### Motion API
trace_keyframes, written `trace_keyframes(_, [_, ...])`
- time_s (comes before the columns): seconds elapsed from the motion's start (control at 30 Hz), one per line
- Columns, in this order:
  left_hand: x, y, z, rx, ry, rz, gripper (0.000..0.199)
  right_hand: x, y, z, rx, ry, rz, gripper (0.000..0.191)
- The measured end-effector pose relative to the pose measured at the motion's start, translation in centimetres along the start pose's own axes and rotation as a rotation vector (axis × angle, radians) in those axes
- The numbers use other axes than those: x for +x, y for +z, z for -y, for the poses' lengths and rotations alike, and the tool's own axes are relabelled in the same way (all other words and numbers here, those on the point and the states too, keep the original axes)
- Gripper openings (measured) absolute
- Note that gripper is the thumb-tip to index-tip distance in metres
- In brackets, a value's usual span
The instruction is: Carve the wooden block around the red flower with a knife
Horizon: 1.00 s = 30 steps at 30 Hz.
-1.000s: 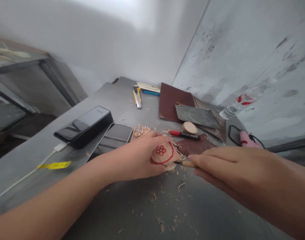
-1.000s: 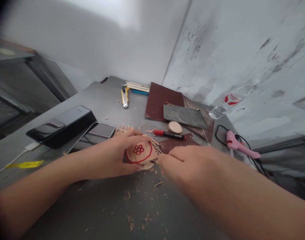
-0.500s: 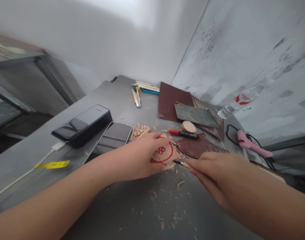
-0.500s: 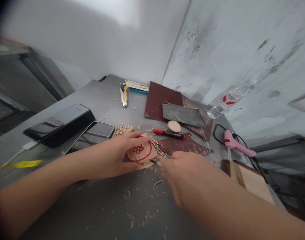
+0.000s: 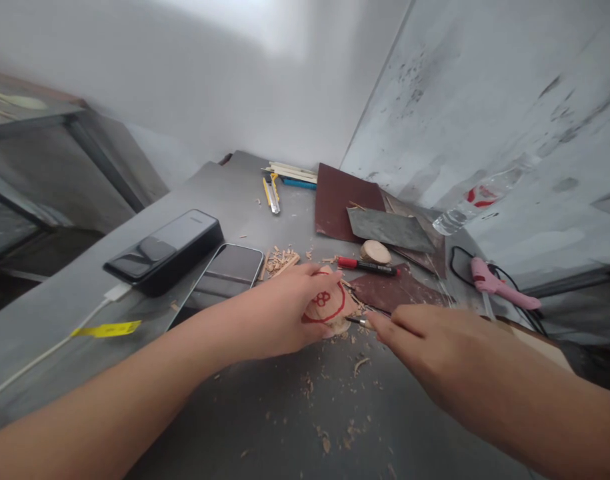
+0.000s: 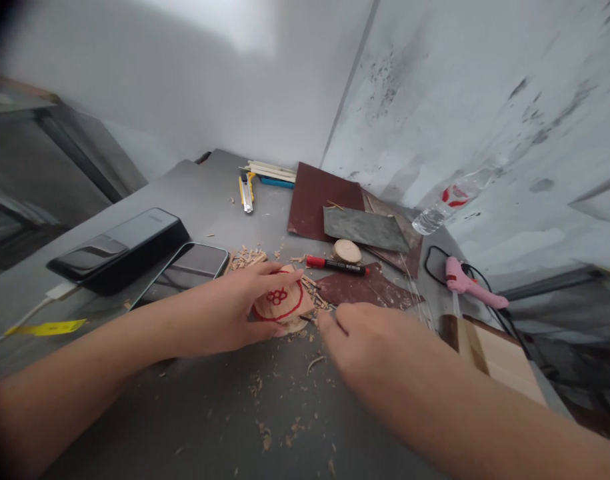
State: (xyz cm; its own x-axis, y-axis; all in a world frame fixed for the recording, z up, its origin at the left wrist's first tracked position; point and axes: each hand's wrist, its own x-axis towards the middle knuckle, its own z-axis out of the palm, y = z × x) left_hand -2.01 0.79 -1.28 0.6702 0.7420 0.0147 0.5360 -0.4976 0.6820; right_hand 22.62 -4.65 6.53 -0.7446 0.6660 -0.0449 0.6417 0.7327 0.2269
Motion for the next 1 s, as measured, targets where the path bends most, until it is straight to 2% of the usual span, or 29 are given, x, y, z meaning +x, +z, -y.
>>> trace_keyframes(0.07, [-0.1,0.1,0.1,0.004,0.002,0.0,0.069,-0.4,0.2,-0.2,-0.155,-0.183,-0.075,0.051])
trace_keyframes(0.1, [-0.1,0.1,0.2,0.004,0.001,0.002,0.07,-0.4,0.3,-0.4,-0.156,-0.214,-0.073,0.052])
trace_keyframes(0.17, [-0.1,0.2,0.4,0.004,-0.004,0.006,0.071,-0.3,0.5,-0.5,-0.029,-0.132,0.006,0.051])
trace_keyframes(0.27, [-0.2,0.3,0.4,-0.002,-0.003,0.005,0.072,0.3,0.6,-0.5,0.217,0.104,0.175,0.032])
trace_keyframes(0.33, [-0.2,0.3,0.4,-0.006,-0.002,-0.001,0.071,0.4,0.6,-0.4,0.242,0.129,0.195,0.029])
trace_keyframes(0.4, [-0.2,0.3,0.4,-0.005,0.001,-0.002,0.071,0.2,0.6,-0.5,0.157,0.043,0.103,0.031])
trace_keyframes(0.5, [-0.1,0.3,0.4,0.004,0.004,-0.001,0.071,-0.7,0.9,-1.0,-0.083,-0.186,-0.058,0.045])
trace_keyframes(0.57, [-0.1,0.3,0.4,0.01,0.003,0.002,0.07,-1.0,1.1,-1.3,-0.177,-0.295,-0.083,0.045])
trace_keyframes(0.6, [-0.1,0.3,0.4,0.011,0.0,0.004,0.07,-1.1,1.2,-1.4,-0.161,-0.297,-0.069,0.045])
trace_keyframes(0.67, [-0.1,0.3,0.3,0.009,-0.008,0.011,0.071,-0.8,1.5,-1.3,0.011,-0.179,-0.017,0.044])
trace_keyframes(0.73, [-0.1,0.3,0.3,0.003,-0.013,0.014,0.073,-0.5,1.7,-0.9,0.242,0.032,0.059,0.037])
trace_keyframes(0.8, [-0.1,0.3,0.3,0.006,-0.009,0.011,0.072,-0.2,1.8,-0.5,0.34,0.155,0.113,0.033])
trace_keyframes(0.87, [-0.1,0.3,0.4,0.011,-0.004,0.005,0.071,-0.3,1.6,-0.4,0.219,0.082,0.082,0.034])
trace_keyframes(0.93, [-0.1,0.3,0.4,0.01,0.003,-0.001,0.07,-0.4,1.1,-0.7,-0.016,-0.131,0.01,0.046])
trace_keyframes(1.0, [-0.2,0.3,0.4,0.005,0.003,-0.002,0.07,-0.3,0.6,-1.0,-0.178,-0.302,-0.008,0.052])
